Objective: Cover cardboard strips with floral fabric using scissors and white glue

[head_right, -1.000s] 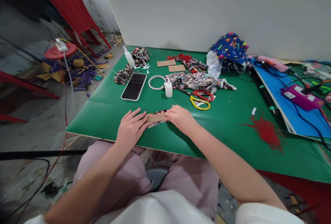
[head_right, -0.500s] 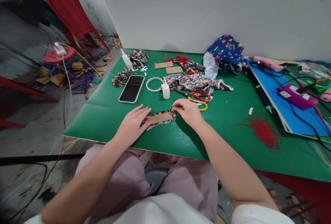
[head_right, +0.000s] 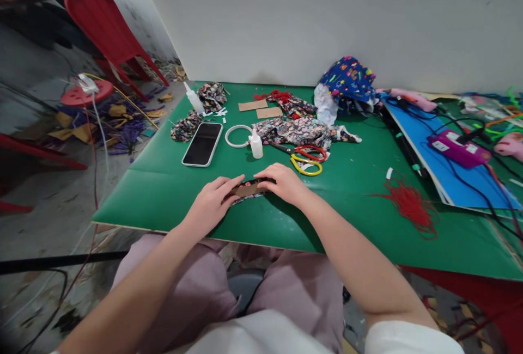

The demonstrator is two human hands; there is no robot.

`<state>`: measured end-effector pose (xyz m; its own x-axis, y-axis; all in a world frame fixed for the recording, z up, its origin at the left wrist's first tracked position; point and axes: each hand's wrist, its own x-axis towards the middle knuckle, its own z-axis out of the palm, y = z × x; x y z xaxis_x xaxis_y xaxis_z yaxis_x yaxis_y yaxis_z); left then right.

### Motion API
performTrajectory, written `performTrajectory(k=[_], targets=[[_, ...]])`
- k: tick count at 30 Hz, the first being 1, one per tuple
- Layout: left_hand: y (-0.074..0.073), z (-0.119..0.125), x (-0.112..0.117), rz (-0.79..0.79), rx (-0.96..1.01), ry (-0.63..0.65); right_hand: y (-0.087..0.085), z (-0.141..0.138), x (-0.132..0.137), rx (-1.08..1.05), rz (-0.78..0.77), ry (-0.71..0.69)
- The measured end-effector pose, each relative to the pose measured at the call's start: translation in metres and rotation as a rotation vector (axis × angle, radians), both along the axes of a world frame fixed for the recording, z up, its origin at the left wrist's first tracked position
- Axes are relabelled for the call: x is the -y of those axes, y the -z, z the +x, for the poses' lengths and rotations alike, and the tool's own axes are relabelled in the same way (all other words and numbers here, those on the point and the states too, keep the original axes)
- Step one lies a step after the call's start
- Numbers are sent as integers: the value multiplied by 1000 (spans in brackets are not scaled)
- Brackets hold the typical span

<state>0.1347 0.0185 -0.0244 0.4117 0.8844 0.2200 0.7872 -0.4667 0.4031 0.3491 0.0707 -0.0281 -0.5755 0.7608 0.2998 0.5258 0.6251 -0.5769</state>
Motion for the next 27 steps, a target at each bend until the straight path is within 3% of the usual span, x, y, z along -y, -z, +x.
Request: performTrajectory(k=[6, 10, 15, 23, 27], targets=[[-2, 1, -1, 85, 120, -63, -4, 0, 2, -74, 3, 35], [1, 0, -2, 184, 87, -99, -3, 0, 2, -44, 45, 21], [4, 0, -3, 186, 62, -133, 1, 0, -2, 10, 50, -2], [0, -1, -5, 229, -1, -108, 0, 4, -3, 62, 50, -15], [1, 0, -4, 249, 4, -99, -4, -1, 2, -24, 79, -47]])
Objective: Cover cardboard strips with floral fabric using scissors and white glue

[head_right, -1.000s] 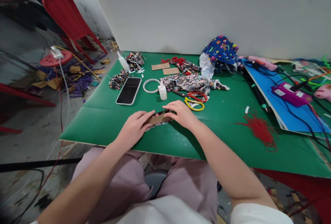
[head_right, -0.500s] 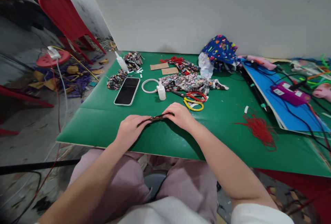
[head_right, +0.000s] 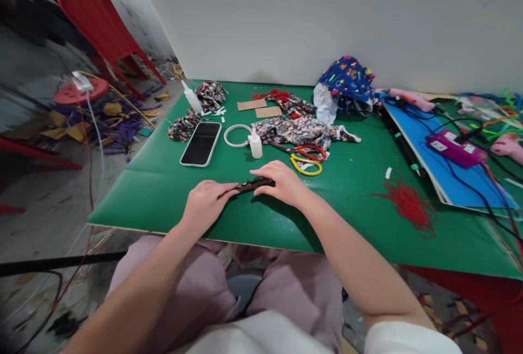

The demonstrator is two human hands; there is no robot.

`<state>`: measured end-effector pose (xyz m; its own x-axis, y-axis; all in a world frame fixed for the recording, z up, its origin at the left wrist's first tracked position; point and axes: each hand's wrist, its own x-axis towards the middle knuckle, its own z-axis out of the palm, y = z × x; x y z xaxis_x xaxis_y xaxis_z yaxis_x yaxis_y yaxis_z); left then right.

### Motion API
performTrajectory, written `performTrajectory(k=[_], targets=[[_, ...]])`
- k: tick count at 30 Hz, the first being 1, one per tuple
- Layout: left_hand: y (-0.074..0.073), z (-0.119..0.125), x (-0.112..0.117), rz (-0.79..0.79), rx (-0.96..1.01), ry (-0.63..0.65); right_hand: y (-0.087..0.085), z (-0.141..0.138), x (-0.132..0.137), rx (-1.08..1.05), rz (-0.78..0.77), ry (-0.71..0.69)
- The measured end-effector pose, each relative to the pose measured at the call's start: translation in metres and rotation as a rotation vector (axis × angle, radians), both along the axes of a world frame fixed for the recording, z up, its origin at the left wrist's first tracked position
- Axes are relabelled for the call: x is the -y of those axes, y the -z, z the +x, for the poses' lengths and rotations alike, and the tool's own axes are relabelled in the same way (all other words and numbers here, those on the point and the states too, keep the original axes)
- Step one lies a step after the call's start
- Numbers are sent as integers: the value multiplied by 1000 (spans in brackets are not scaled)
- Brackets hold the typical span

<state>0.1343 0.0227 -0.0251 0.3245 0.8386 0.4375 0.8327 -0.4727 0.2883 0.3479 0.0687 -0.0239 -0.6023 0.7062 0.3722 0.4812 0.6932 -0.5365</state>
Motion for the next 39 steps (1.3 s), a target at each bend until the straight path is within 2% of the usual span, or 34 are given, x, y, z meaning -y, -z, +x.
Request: performTrajectory(k=[3, 7, 12, 16, 21, 27, 32, 39], targets=[[1, 0, 0, -14, -9, -10, 1, -10, 3, -80, 63, -21], [4, -1, 0, -23, -4, -25, 5, -20, 3, -80, 103, -44], [1, -4, 0, -34, 17, 87, 7, -19, 2, -38, 115, -27], [-5, 3, 0, 38, 143, 123, 8, -19, 2, -24, 102, -19], [0, 14, -1, 24, 194, 167, 10, -21, 2, -21, 101, -13], [3, 16, 1, 3, 232, 118, 5, -14, -1, -48, 69, -52], [2, 18, 1, 13, 197, 49, -1, 2, -6, -106, -11, 24], [6, 18, 1, -37, 174, 12, 3, 1, -5, -28, -9, 11]])
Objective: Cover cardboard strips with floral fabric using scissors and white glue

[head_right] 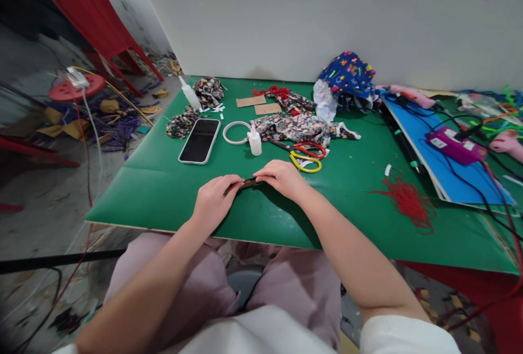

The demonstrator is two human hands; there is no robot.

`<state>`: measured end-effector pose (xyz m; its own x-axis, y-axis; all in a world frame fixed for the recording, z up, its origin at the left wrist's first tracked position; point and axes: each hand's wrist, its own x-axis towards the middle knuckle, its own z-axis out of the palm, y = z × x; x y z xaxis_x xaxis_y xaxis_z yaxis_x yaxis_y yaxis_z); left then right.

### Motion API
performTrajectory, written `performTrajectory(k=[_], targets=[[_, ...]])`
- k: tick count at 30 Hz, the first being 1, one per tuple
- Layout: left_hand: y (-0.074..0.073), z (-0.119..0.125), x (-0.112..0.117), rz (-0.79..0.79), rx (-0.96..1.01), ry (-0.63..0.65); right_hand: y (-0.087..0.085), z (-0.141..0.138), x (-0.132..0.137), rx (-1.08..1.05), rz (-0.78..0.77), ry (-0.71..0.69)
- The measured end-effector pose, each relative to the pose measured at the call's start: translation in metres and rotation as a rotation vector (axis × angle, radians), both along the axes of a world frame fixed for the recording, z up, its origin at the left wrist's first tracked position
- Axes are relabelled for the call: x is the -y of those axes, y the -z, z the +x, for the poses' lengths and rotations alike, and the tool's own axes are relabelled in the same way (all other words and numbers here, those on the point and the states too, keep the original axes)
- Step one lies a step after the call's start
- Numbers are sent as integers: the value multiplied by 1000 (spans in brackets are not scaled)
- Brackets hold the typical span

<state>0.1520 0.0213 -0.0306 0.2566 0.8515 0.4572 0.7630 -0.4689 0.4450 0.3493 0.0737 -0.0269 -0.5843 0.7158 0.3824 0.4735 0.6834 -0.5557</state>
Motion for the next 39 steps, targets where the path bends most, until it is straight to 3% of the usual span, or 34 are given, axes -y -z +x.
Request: performTrajectory(k=[6, 12, 21, 30, 35, 39], targets=[[0, 0, 1, 28, -5, 25, 2, 1, 0, 55, -33, 26], [1, 0, 0, 73, -25, 134, 3, 2, -1, 77, -49, 23], [2, 1, 0, 58, -25, 124, 8, 8, -4, 103, -68, 1], [4, 1, 0, 23, -2, 105, 7, 10, -7, 45, -300, 95], [2, 2, 1, -2, 7, 109, 6, 15, -10, 54, -260, 111], [1, 2, 1, -17, 1, 103, -2, 22, -8, -63, -292, 72]])
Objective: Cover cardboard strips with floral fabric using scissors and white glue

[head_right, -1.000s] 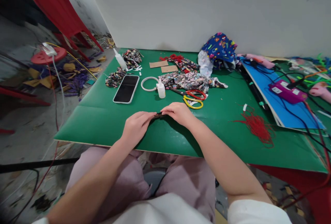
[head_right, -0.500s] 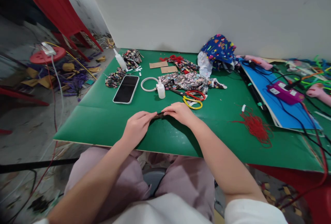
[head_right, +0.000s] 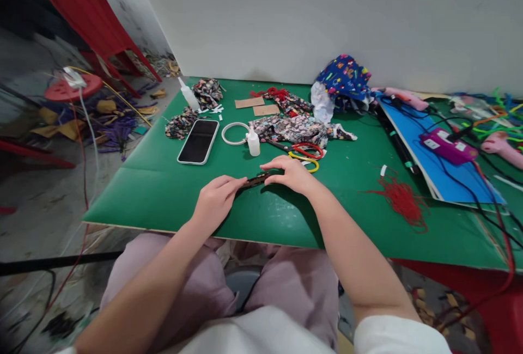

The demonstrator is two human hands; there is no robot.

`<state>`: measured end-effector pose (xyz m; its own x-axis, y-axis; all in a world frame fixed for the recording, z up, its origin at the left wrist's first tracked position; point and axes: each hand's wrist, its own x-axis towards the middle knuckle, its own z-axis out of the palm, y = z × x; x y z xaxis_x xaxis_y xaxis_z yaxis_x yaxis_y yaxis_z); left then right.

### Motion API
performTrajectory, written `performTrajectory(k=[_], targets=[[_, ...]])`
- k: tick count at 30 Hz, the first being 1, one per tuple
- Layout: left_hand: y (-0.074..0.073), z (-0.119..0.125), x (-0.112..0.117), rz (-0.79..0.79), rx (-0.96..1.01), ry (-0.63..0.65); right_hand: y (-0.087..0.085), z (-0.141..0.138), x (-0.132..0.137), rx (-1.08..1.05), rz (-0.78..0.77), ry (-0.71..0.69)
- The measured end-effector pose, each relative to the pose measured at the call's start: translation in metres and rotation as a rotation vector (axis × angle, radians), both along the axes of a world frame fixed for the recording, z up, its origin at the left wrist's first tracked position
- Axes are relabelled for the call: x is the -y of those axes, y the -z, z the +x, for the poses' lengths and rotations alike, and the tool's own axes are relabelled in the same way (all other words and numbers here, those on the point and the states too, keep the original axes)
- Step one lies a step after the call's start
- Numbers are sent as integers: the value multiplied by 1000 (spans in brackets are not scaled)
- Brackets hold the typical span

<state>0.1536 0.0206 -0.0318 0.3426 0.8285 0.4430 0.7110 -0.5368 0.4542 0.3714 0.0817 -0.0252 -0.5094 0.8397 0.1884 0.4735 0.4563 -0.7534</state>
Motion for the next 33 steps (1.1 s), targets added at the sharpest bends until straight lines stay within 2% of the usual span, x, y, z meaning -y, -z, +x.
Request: performTrajectory(k=[4, 12, 22, 33], targets=[[0, 0, 0, 4, 1, 2, -2, -6, 3, -115, -17, -11], [-3, 0, 0, 39, 13, -33, 6, -32, 9, -69, 161, -62], [1, 1, 0, 75, -44, -76, 3, -36, 10, 60, 228, -55], [1, 5, -4, 86, -122, -137, 4, -36, 11, 67, 262, -56]])
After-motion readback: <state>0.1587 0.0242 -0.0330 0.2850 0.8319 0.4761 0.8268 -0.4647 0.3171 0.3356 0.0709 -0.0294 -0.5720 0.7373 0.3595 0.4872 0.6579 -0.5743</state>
